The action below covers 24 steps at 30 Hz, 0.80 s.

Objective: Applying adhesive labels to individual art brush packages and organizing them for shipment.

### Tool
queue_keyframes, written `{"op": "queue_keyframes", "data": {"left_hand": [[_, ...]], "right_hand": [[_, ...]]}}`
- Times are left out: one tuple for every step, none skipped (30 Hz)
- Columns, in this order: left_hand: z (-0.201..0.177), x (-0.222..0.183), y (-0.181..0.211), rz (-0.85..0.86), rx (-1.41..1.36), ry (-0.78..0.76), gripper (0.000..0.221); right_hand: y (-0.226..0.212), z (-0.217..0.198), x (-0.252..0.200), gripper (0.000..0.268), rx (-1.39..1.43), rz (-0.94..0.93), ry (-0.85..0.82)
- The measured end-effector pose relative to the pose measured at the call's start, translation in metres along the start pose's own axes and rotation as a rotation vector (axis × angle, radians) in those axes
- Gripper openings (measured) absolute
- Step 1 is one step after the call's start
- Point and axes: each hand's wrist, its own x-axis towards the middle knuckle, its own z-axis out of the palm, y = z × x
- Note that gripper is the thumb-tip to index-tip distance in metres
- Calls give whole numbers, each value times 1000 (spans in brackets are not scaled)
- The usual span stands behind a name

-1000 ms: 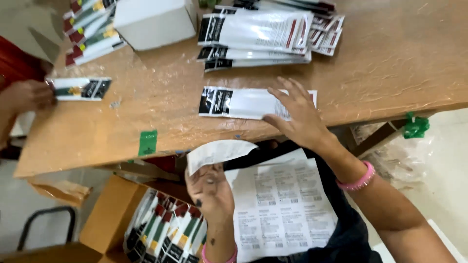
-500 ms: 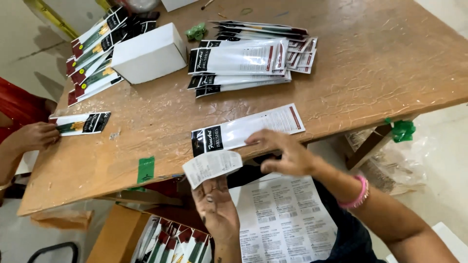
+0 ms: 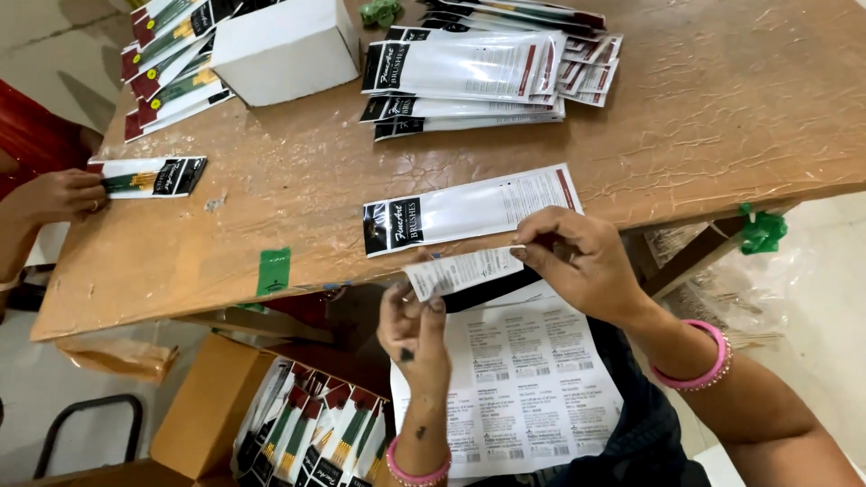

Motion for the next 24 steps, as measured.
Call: {"op": "queue_keyframes", "data": {"left_hand": [[-5,9,2,-2,-1,-3,41],[-9,18,5,-58,161,-7,34],[-14,25,7,-115,325,-7,28],[-7,38,16,-117,325,-7,28],[0,51,25,-61,361,-49,26],[6,65,33,-3,398,-91,25],[6,77,34,-5,398,-91,25],[6,89,34,-36,427,-150,25],[5,100,33,-70,456,-209,24],[1,107,30,-76,456,-208,24],[-2,116,26,-1,604,-224,19],[-4,125,22,76,751,-239,14],[-6,130,21,78,751,-238,14],[-6,135,20,112,864,-264,17],[-7,142,18,148,976,-292,20],[-10,146,13,154,976,-292,20],[-15,147,8,113,883,-318,19],[-19,149,2,73,790,-343,18],[-21,150,-1,66,792,-343,18],[-23,151,-4,43,702,-354,17],[-25,150,-8,19,611,-362,15],[-25,151,-11,10,613,-357,15],[-27,151,-14,16,592,-376,14],[-28,151,-17,21,571,-394,13]], "right_hand": [[-2,0,3,6,-1,0,3],[-4,-1,6,6,-51,-24,4],[-6,-1,8,7,-99,-48,1],[-1,-2,11,7,-100,-45,1],[5,-3,16,6,-80,-76,-24],[10,-4,20,6,-60,-107,-49],[17,-2,25,6,-60,-105,-48],[25,-1,30,5,-44,-40,-65],[32,0,33,5,-28,27,-82],[39,4,37,5,-28,33,-82],[46,7,43,7,45,77,-59],[53,10,50,11,118,121,-36],[59,11,53,11,118,118,-37],[65,11,56,11,147,128,-66],[72,12,61,12,175,135,-93],[76,11,64,12,175,130,-91],[79,11,65,12,185,167,-96],[84,11,66,12,195,203,-100],[88,11,67,12,197,211,-101],[92,11,69,12,178,225,-102],[96,10,70,12,159,240,-106],[98,10,70,12,161,249,-110],[100,11,70,12,159,257,-101],[103,11,69,13,156,266,-92]]}}
